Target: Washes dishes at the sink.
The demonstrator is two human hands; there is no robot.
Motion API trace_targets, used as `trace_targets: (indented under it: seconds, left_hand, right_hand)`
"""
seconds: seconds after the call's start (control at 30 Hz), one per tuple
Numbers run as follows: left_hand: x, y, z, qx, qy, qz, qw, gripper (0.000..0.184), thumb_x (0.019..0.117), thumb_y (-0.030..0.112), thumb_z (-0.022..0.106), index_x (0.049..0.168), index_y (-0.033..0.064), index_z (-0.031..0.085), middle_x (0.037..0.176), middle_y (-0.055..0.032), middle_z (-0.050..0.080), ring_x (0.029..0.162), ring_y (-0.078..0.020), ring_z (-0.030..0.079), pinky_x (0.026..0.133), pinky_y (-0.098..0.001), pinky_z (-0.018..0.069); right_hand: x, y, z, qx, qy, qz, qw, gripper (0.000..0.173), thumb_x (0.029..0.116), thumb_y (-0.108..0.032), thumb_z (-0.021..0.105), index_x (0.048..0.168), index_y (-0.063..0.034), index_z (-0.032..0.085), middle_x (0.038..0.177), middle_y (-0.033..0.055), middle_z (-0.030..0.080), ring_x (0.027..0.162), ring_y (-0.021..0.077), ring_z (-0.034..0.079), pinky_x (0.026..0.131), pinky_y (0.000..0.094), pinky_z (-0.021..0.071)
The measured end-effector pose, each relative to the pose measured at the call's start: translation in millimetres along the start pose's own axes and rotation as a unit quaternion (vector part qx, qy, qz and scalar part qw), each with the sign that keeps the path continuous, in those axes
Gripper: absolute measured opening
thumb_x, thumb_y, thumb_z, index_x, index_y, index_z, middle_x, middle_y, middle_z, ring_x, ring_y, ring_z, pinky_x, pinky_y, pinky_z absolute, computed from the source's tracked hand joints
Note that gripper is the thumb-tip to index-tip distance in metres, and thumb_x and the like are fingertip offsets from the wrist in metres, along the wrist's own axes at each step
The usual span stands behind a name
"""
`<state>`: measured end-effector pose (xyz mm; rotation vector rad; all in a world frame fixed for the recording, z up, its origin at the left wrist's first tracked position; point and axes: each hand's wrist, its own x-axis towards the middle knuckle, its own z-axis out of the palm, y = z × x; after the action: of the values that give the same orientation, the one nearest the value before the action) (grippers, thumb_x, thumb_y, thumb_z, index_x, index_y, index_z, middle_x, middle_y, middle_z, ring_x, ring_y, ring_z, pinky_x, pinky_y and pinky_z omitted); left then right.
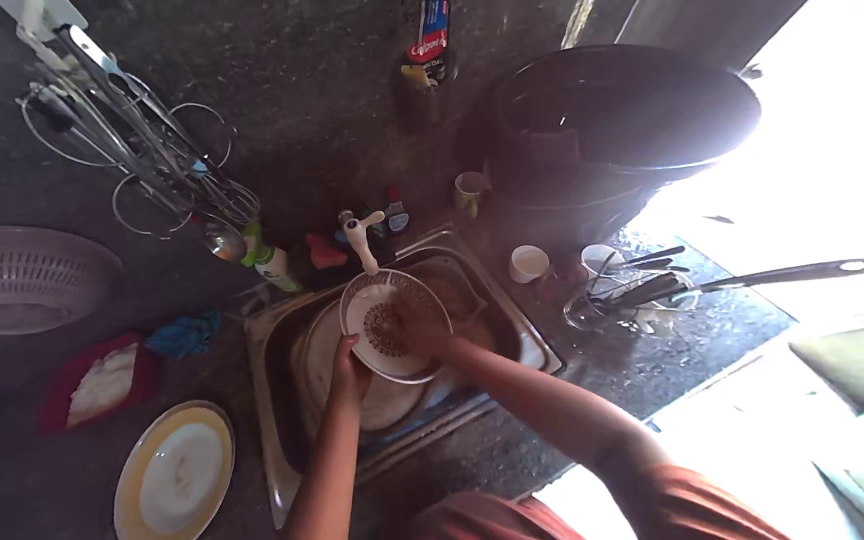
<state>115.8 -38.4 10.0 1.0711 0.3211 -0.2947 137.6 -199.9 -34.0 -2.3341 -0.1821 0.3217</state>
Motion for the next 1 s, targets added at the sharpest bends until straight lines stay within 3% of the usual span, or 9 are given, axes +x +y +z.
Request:
trace_targets:
  seconds: [0.17,0.3,0.4,0.47,0.53,0.67,0.73,0.83,1.0]
  left_hand:
    - [-2.2,-13.0,-9.1,-0.012,0.039,-0.006,0.999,0.034,0.1002,0.015,0.030,0.130,0.0073,0.046,0.099,-0.0057,0.066,0.087,-0.0117,0.069,0.076,-0.0310,0.0595]
    - [-10.8,-16.1,-39.7,-0.113,0.070,0.001,0.991,0.034,0.1009,0.024,0.029,0.123,0.0115,0.052,0.104,-0.0077,0.071,0.094,-0.0185,0.072,0.077,-0.0408,0.0623]
    - [-7.8,-27.9,-54.6,-0.190,0.015,0.048,0.980,0.040,0.0987,0.027,0.025,0.114,0.0115,0.058,0.098,-0.0065,0.075,0.092,-0.0180,0.075,0.076,-0.0399,0.0639]
    - [-7.0,-36.2,-49.4,-0.194,0.007,0.054,0.980,0.046,0.1050,0.035,0.018,0.113,0.0122,0.057,0.096,-0.0029,0.073,0.092,-0.0140,0.072,0.077,-0.0368,0.0625]
    - [1.4,-44.2,-38.0,-0.212,0.011,0.016,0.977,0.049,0.1020,0.038,0.020,0.102,0.0115,0.061,0.085,-0.0023,0.074,0.080,-0.0138,0.073,0.069,-0.0357,0.0619]
    - [22.1,-62.7,-38.3,0.036,0.030,-0.029,0.998,0.034,0.1074,0.018,0.029,0.120,0.0023,0.056,0.098,-0.0098,0.070,0.089,-0.0149,0.070,0.077,-0.0338,0.0604]
    - [28.0,-51.1,-25.5,0.340,0.032,-0.039,0.939,0.040,0.1070,0.010,0.048,0.144,-0.0059,0.045,0.131,-0.0246,0.060,0.116,-0.0281,0.061,0.100,-0.0418,0.0507]
    - [37.3,-43.4,0.3,0.713,-0.004,0.037,0.700,0.065,0.1083,0.028,0.046,0.162,0.0022,0.022,0.163,-0.0278,0.029,0.148,-0.0417,0.038,0.118,-0.0543,0.0381]
    - [46.8,-52.3,19.0,0.732,-0.193,0.291,0.585,0.053,0.1080,0.027,0.041,0.155,0.0030,0.042,0.163,-0.0273,0.031,0.154,-0.0454,0.024,0.125,-0.0590,0.0197]
  right_hand:
    - [14.2,-11.8,38.4,-0.068,0.014,-0.188,0.980,0.073,0.1079,-0.048,0.032,0.162,-0.0013,0.021,0.170,0.0200,0.016,0.158,0.0352,0.012,0.128,0.0533,0.0060]
    - [9.4,2.4,-34.3,-0.146,0.009,-0.006,0.989,0.074,0.1018,-0.042,0.056,0.161,-0.0070,0.029,0.167,0.0274,0.019,0.155,0.0468,0.015,0.124,0.0656,0.0085]
    - [-15.7,5.1,-75.1,0.094,-0.007,0.109,0.990,0.054,0.1062,-0.033,0.053,0.155,-0.0121,0.042,0.159,0.0120,0.042,0.142,0.0239,0.045,0.114,0.0443,0.0408]
    - [-40.9,9.5,-73.2,0.420,-0.082,0.125,0.895,0.044,0.1114,-0.037,0.035,0.141,-0.0080,0.051,0.121,0.0078,0.066,0.103,0.0157,0.067,0.085,0.0347,0.0584]
    - [-60.3,11.2,-56.7,0.556,-0.113,0.115,0.815,0.054,0.1088,-0.047,0.025,0.143,-0.0092,0.043,0.117,0.0087,0.067,0.101,0.0179,0.069,0.083,0.0361,0.0594]
    - [-86.3,-2.1,-49.1,0.523,0.054,0.142,0.838,0.053,0.0996,-0.017,0.047,0.149,-0.0032,0.035,0.121,0.0122,0.061,0.099,0.0138,0.065,0.080,0.0303,0.0578]
    - [-89.0,2.7,-49.7,0.501,0.099,0.133,0.849,0.058,0.0950,-0.009,0.051,0.150,-0.0009,0.036,0.130,0.0155,0.057,0.107,0.0146,0.063,0.086,0.0310,0.0557]
    - [-80.8,8.8,-36.8,0.492,0.126,0.116,0.853,0.066,0.0897,-0.012,0.054,0.152,0.0004,0.035,0.138,0.0190,0.054,0.116,0.0179,0.060,0.093,0.0338,0.0536]
    - [-69.5,6.1,-8.5,0.568,0.136,0.091,0.807,0.058,0.0887,-0.015,0.054,0.143,0.0014,0.043,0.118,0.0110,0.063,0.098,0.0107,0.065,0.081,0.0281,0.0567]
